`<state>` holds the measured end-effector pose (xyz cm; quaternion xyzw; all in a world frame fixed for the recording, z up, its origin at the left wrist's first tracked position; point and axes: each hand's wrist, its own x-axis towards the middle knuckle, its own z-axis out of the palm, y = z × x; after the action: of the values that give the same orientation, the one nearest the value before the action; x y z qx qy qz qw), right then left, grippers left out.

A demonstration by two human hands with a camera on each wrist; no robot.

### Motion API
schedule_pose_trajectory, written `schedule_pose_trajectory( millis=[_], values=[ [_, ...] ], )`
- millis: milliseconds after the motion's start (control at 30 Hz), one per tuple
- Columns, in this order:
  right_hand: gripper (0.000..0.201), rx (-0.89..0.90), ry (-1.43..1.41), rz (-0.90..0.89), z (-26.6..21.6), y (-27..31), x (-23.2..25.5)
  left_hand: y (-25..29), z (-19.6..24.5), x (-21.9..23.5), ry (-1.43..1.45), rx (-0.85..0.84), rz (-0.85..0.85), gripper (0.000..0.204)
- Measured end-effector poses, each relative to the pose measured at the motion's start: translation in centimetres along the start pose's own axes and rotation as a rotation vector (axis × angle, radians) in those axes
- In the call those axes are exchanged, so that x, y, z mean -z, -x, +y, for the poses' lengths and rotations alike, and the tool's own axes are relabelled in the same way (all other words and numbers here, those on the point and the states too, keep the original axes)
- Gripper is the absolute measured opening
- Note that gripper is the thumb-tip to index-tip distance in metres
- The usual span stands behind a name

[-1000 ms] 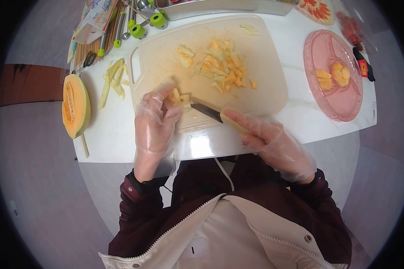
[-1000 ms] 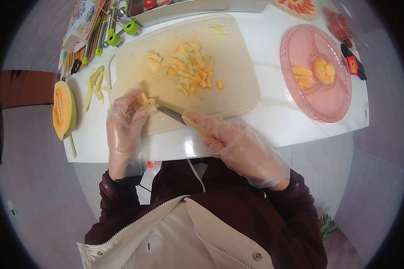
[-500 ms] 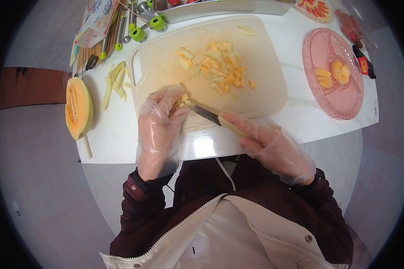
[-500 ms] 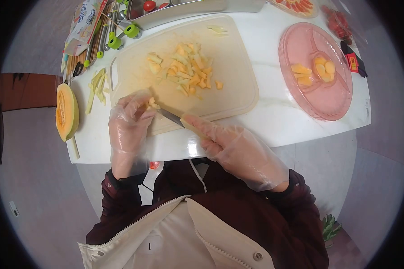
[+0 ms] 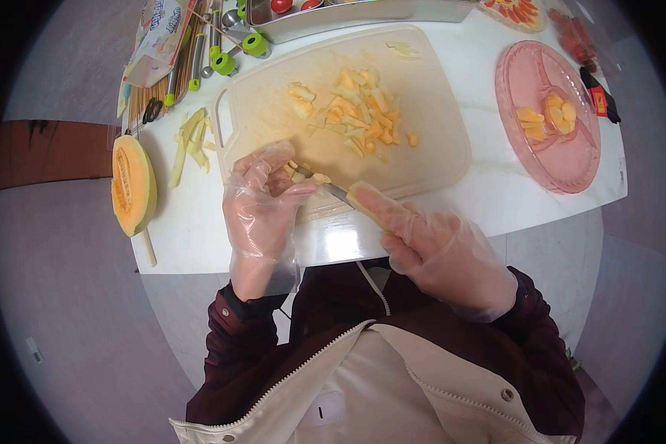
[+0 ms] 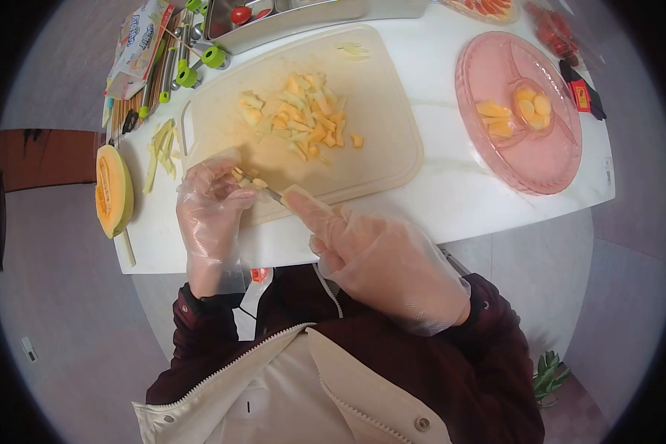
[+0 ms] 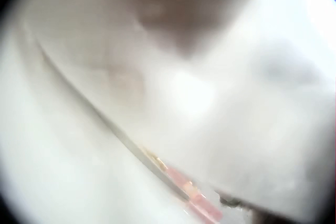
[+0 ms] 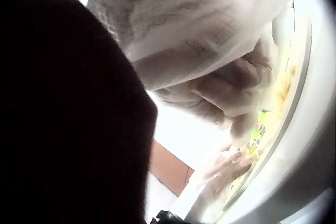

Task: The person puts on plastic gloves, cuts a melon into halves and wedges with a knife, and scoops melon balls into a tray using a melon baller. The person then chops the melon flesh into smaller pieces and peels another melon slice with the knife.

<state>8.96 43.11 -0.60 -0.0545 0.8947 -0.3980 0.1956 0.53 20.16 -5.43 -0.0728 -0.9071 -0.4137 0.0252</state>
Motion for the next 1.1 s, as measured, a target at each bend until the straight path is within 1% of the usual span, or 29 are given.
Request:
schedule_pose_trajectory(
  millis=[33, 100, 133, 200, 233, 300, 333, 400, 433, 500, 533, 600, 633, 700, 733, 800, 833, 867, 900, 933, 1000, 1033, 1100],
  values=[
    [0.061, 0.001, 0.0, 0.001, 0.2, 0.0, -0.2, 0.0, -0.2, 0.0, 0.0, -0.001, 0.001, 0.038],
    [0.056, 0.166, 0.004, 0.113, 0.8, 0.0, -0.7, 0.0, -0.8, 0.0, 0.083, 0.006, 0.033, 0.035],
    [0.056, 0.168, 0.004, 0.113, 0.9, 0.0, -0.7, 0.0, -1.0, -0.1, 0.083, 0.006, 0.035, 0.035],
    [0.055, 0.182, -0.061, 0.106, 1.2, -0.1, -0.6, 0.0, -1.4, -0.1, 0.379, 0.056, 0.029, 0.029],
    [0.055, 0.184, -0.061, 0.106, 1.3, 0.0, -0.6, 0.1, -1.5, -0.1, 0.379, 0.057, 0.03, 0.029],
    [0.054, 0.205, -0.216, 0.125, 1.6, 0.1, -0.6, 0.1, -1.6, -0.1, 0.446, 0.058, 0.078, 0.021],
    [0.054, 0.206, -0.217, 0.125, 1.5, 0.2, -0.3, 0.1, -1.7, -0.1, 0.445, 0.058, 0.079, 0.021],
    [0.053, 0.171, -0.315, 0.08, 1.3, 0.5, 0.3, -0.1, -2.3, 0.3, 0.465, 0.047, 0.108, 0.012],
    [0.053, 0.173, -0.316, 0.08, 1.6, 0.5, 0.3, -0.2, -2.3, 0.5, 0.463, 0.046, 0.108, 0.012],
    [0.066, 0.268, -0.28, 0.18, 2.1, 0.6, 0.0, -0.5, -2.1, 1.1, 0.652, 0.187, 0.013, 0.011],
    [0.066, 0.268, -0.284, 0.18, 2.3, 0.7, 0.2, -0.5, -2.5, 1.3, 0.648, 0.187, 0.012, 0.011],
    [0.065, 0.171, -0.394, 0.127, 2.6, 1.1, 0.9, -0.6, -3.2, 1.5, 0.935, 0.335, -0.02, 0.023],
    [0.065, 0.173, -0.399, 0.128, 2.7, 1.3, 1.3, -0.6, -2.7, 1.6, 0.929, 0.334, -0.02, 0.023],
    [0.056, -0.024, -0.499, 0.031, 2.9, 1.5, 2.1, -0.3, -0.9, 1.9, 1.063, 0.328, -0.026, 0.025],
    [0.056, -0.021, -0.506, 0.033, 3.2, 1.5, 2.1, -0.2, 0.1, 2.0, 1.055, 0.326, -0.028, 0.025],
    [0.058, -0.125, -0.526, -0.012, 4.0, 1.3, 1.9, -0.1, 1.8, 2.0, 1.095, 0.381, 0.078, 0.022],
    [0.058, -0.123, -0.534, -0.008, 4.3, 1.3, 1.6, -0.6, 0.5, 2.2, 1.087, 0.379, 0.073, 0.022],
    [0.057, -0.035, -0.536, 0.039, 4.8, 1.2, 1.1, -1.5, -2.2, 2.6, 0.953, 0.37, -0.033, 0.021],
    [0.056, 0.054, -0.536, 0.085, 5.2, 1.1, 0.8, -2.0, -3.5, 2.8, 0.817, 0.36, -0.134, 0.019],
    [0.056, 0.057, -0.544, 0.085, 5.4, 1.1, 0.7, -2.0, -3.2, 2.7, 0.809, 0.359, -0.135, 0.019],
    [0.054, 0.081, -0.519, 0.111, 5.9, 1.1, 0.5, -2.1, -2.0, 2.6, 0.293, 0.246, -0.171, 0.023],
    [0.054, 0.082, -0.528, 0.113, 6.1, 1.2, 0.4, -2.1, -1.2, 2.3, 0.285, 0.246, -0.174, 0.023],
    [0.053, 0.119, -0.497, 0.147, 6.4, 1.3, 0.3, -2.3, 0.1, 1.7, -0.184, 0.2, -0.167, 0.039]
  ],
)
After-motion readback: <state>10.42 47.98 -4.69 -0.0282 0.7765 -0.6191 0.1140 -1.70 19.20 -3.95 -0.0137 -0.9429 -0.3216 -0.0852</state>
